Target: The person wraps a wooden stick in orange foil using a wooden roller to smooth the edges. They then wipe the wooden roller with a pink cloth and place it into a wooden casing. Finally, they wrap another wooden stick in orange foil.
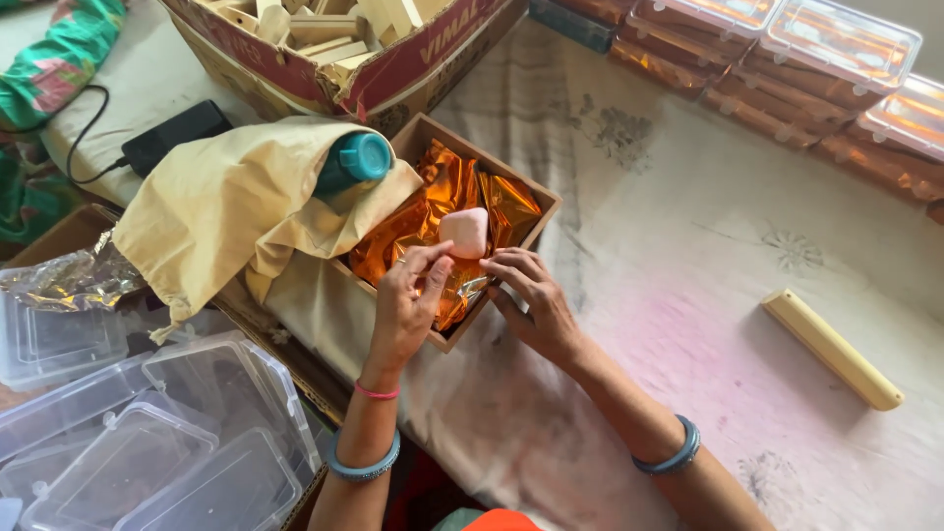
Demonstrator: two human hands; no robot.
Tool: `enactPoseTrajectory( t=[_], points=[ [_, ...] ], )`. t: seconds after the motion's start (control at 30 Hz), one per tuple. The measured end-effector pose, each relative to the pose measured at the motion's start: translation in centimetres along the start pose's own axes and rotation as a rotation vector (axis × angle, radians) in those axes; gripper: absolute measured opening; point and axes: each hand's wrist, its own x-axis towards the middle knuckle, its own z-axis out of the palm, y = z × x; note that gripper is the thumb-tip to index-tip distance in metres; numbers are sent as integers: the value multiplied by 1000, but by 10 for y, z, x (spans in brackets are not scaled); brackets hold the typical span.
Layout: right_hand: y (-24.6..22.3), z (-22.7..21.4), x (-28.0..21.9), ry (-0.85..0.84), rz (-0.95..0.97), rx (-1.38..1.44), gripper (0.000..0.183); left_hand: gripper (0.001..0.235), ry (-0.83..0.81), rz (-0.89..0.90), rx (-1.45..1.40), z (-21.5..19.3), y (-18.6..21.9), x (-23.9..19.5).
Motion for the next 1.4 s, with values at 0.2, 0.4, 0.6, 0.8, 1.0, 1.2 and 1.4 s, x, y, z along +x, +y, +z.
enactPoseTrajectory(
  t=[0.2, 0.4, 0.6, 0.8, 1.0, 1.2, 1.4],
  points=[
    [-8, -3, 3, 48, -22, 60, 37, 38, -206, -60, 276, 4, 14, 9],
    [-5, -3, 1, 20, -33, 48, 38, 33, -292, 86, 347, -4, -34, 6],
    [-1, -1, -1, 19, -17, 57, 34, 26, -317, -159, 194, -6, -2, 12],
    [-1, -2, 0, 22, -2, 67, 32, 20, -298, -195, 235, -5, 5, 11],
    [2, -5, -2, 24, -16, 82, 25, 20, -196, -112, 160, -5, -3, 8],
    [4, -7, -3, -9, -32, 86, 21, 20, -103, -140, 18, -8, -4, 4],
    [-1, -4, 8, 60, 43, -1, 21, 18, -95, 8, 37, -9, 8, 3]
  ],
)
